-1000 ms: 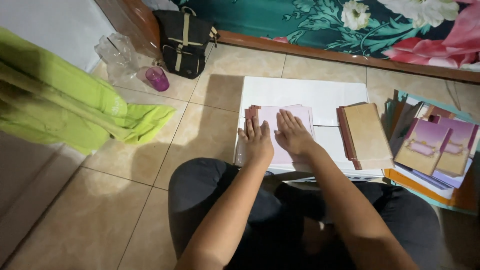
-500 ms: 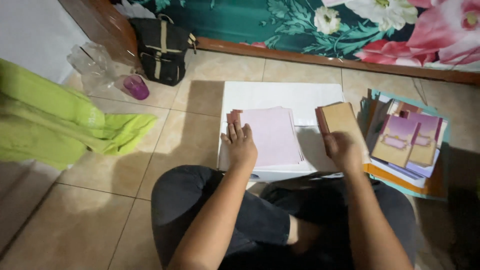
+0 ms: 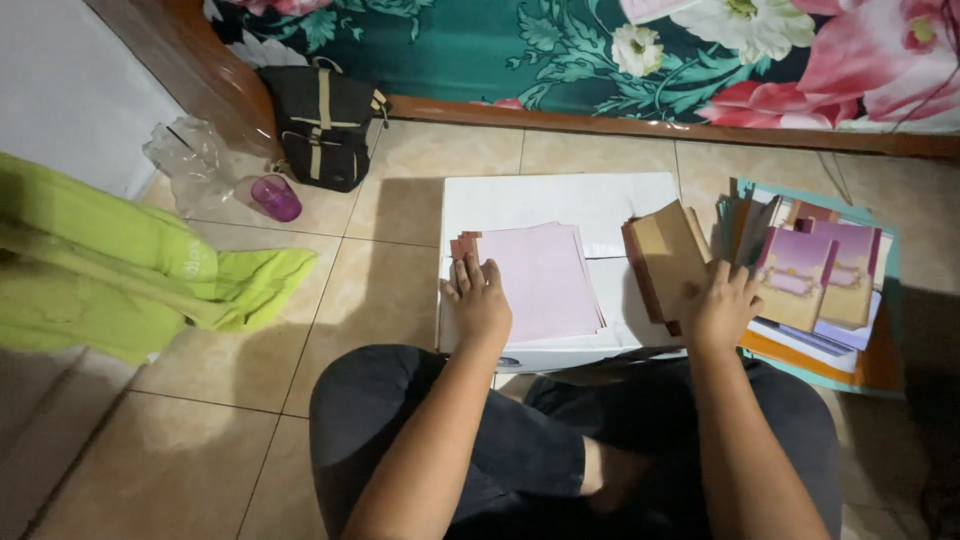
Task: Folding printed cards and organizing them into stacks on the floor.
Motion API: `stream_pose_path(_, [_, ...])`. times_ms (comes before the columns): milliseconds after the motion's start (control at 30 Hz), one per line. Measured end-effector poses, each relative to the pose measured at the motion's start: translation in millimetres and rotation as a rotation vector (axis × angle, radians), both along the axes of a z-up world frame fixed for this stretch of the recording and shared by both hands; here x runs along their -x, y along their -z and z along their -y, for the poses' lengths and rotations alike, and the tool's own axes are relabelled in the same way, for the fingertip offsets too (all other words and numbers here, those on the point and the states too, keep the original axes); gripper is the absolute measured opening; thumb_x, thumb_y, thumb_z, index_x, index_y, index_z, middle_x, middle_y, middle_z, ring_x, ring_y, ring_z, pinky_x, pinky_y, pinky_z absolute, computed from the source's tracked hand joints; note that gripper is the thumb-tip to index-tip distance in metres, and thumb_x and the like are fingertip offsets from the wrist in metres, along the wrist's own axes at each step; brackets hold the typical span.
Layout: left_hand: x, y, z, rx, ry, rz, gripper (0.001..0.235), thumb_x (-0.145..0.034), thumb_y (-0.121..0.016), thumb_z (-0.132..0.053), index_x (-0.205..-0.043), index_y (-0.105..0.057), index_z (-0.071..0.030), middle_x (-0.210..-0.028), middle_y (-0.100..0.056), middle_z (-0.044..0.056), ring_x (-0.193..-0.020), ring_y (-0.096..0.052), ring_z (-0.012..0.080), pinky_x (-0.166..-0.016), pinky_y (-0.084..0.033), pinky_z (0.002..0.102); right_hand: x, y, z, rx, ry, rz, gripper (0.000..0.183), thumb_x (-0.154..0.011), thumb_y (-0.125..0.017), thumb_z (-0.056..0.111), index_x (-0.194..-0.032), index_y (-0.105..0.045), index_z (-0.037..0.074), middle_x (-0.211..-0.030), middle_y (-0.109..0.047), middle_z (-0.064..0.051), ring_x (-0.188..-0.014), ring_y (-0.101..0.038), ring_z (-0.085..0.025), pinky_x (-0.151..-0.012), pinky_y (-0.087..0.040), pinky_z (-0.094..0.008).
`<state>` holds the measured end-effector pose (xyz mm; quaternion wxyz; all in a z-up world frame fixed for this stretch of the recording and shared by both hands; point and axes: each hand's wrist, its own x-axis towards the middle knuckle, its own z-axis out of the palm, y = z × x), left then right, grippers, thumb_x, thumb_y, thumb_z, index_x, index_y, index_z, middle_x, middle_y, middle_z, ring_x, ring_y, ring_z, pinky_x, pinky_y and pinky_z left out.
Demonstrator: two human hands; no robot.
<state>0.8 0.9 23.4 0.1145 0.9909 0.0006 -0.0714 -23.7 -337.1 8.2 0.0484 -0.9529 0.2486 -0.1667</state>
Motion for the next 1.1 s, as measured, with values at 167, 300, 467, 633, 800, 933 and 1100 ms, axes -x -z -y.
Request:
stream_pose_path(167, [4, 3, 7, 0.226, 0.083, 0.487, 0.036, -0.092, -0.063, -0.031, -0.121, -0.068, -0.01, -0.154, -0.042, 0.021, -0.141, -0.041, 0.0393, -0.11, -0.027, 0.057, 16, -39, -33, -0.303, -0.217, 0.258, 0.016, -0.107, -0.066, 0.023, -0.117, -0.057, 0.015, -0.093, -0.071, -0.016, -0.091, -0.071, -0.043, -0.077, -0.054, -0.054])
stream_pose_path(300, [23, -23, 23, 1.208, 0.093, 0.091, 0.053, -0.095, -0.07, -0.054, -0.123, -0.073, -0.009, -0.12, -0.073, 0.018, -0.117, -0.068, 0.038, -0.095, -0.052, 0.045, 32, -58, -107, -1.201, -0.548, 0.502, 0.039, -0.102, -0.062, 0.005, -0.132, -0.04, 0.016, -0.102, -0.068, -0.009, -0.085, -0.065, -0.016, -0.074, -0.054, -0.025])
stream_pose_path(467, [16, -15, 16, 1.193, -0.069, -0.003, 0.033, -0.092, -0.072, -0.057, -0.085, -0.078, -0.025, -0.077, -0.073, -0.003, -0.077, -0.069, 0.0141, -0.067, -0.05, 0.028, 25, -18, -131, -1.17, -0.541, 0.249, 0.031, -0.1, -0.069, 0.022, -0.125, -0.054, 0.011, -0.113, -0.059, -0.018, -0.097, -0.065, -0.033, -0.08, -0.055, -0.04])
stream_pose_path(633, [21, -20, 12, 1.323, -0.054, -0.088, 0.047, -0.089, -0.074, -0.067, -0.092, -0.081, -0.02, -0.088, -0.076, 0.003, -0.085, -0.067, 0.0159, -0.075, -0.05, 0.03, 39, -58, -152, -1.077, -0.671, -0.196, 0.077, -0.106, -0.032, 0.06, -0.147, -0.046, -0.004, -0.156, -0.031, -0.028, -0.14, -0.037, -0.056, -0.112, -0.035, -0.066])
stream_pose_path(800, [37, -92, -10, 1.244, -0.127, -0.075, 0.029, -0.093, -0.07, -0.035, -0.086, -0.052, -0.013, -0.076, -0.056, 0.01, -0.073, -0.066, 0.0299, -0.064, -0.048, 0.03, 27, -39, -139, -0.876, -0.54, -0.272, 0.089, -0.086, -0.073, 0.056, -0.152, -0.042, 0.006, -0.136, -0.054, -0.023, -0.126, -0.053, -0.046, -0.103, -0.044, -0.059])
stream_pose_path(933, [38, -85, -19, 0.906, -0.213, 0.052, 0.038, -0.093, -0.063, -0.014, -0.122, -0.039, -0.009, -0.108, -0.053, 0.024, -0.104, -0.057, 0.0412, -0.085, -0.049, 0.044, 21, -21, -129, -0.677, -0.474, -0.213, 0.07, -0.088, -0.075, 0.044, -0.144, -0.052, 0.009, -0.112, -0.065, -0.016, -0.109, -0.064, -0.038, -0.092, -0.051, -0.051])
stream_pose_path(1100, [30, -34, -3, 0.081, -0.057, 0.248, 0.071, -0.1, -0.054, -0.004, -0.164, -0.027, -0.015, -0.165, -0.026, 0.03, -0.155, -0.02, 0.0452, -0.117, -0.023, 0.061, 15, -2, -123, 0.116, -0.491, -0.145, 0.045, -0.093, -0.069, 0.042, -0.13, -0.068, 0.016, -0.121, -0.067, -0.01, -0.116, -0.066, -0.036, -0.089, -0.057, -0.048])
